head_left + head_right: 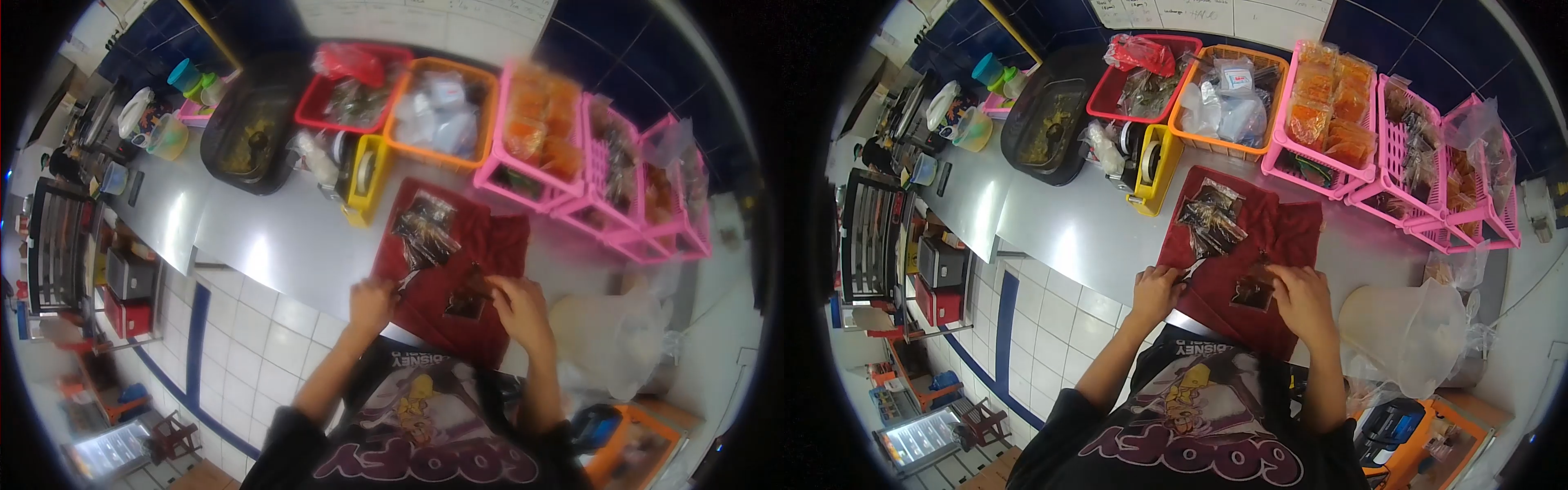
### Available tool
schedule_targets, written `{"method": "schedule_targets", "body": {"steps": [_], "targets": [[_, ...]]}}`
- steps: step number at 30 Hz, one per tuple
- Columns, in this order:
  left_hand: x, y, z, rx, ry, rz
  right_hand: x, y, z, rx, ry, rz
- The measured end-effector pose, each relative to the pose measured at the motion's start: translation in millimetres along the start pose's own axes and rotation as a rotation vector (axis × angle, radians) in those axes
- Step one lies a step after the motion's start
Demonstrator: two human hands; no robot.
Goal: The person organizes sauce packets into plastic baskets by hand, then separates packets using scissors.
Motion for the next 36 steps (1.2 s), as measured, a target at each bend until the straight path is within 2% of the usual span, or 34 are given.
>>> {"method": "schedule_targets", "body": {"steps": [1, 5, 7, 11, 13, 14, 16, 20, 22, 25, 26, 28, 32, 34, 36], "targets": [[-1, -4, 3, 0.015, -0.057, -0.002, -6, -1, 2, -0.116, 0.048, -0.040], [-5, -14, 9, 0.104, -0.075, 0.053, -25, -3, 6, -0.186, 0.017, -0.075], [-5, -18, 5, 0.190, -0.002, 0.027, -32, -13, 8, -0.232, 0.066, -0.083], [6, -24, 2, 0.231, -0.063, -0.045, -21, -20, 15, -0.269, 0.017, -0.025], [9, -26, -6, 0.138, 0.064, -0.295, -9, -8, 19, -0.328, 0.045, 0.089], [14, -16, -5, 0.136, 0.062, -0.292, -3, -5, 20, -0.330, 0.046, 0.092], [10, -13, -10, 0.031, 0.115, -0.444, 8, -1, 25, -0.348, 0.021, 0.064], [5, -22, -32, -0.113, 0.088, -0.387, 19, -10, 28, -0.337, 0.042, 0.002], [2, -21, -26, -0.385, 0.036, -0.460, 23, -16, 31, -0.344, 0.044, -0.043], [4, 5, -4, -0.293, 0.016, -0.581, 27, -13, 32, -0.322, 0.035, 0.038], [6, 4, -1, -0.296, 0.025, -0.582, 29, -15, 33, -0.322, 0.038, 0.030], [18, 1, 20, -0.247, -0.109, -0.509, 33, -15, 36, -0.319, 0.044, 0.037], [53, -19, 61, -0.143, -0.238, -0.473, 41, -24, 49, -0.299, 0.034, -0.010], [73, -18, 84, -0.133, -0.478, -0.193, 47, -29, 66, -0.271, -0.054, -0.010], [93, -15, 99, -0.064, -0.524, -0.204, 58, -31, 76, -0.250, -0.083, -0.014]]}}
Point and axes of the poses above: each hand's wrist, its own x-axis towards the middle knuckle, its own y-axis out of the back of the hand, z = x × y, the point moved 9 cm from there along x, towards the middle knuckle, and after that the axes turned 12 degrees about z, right-handed, at the moved point
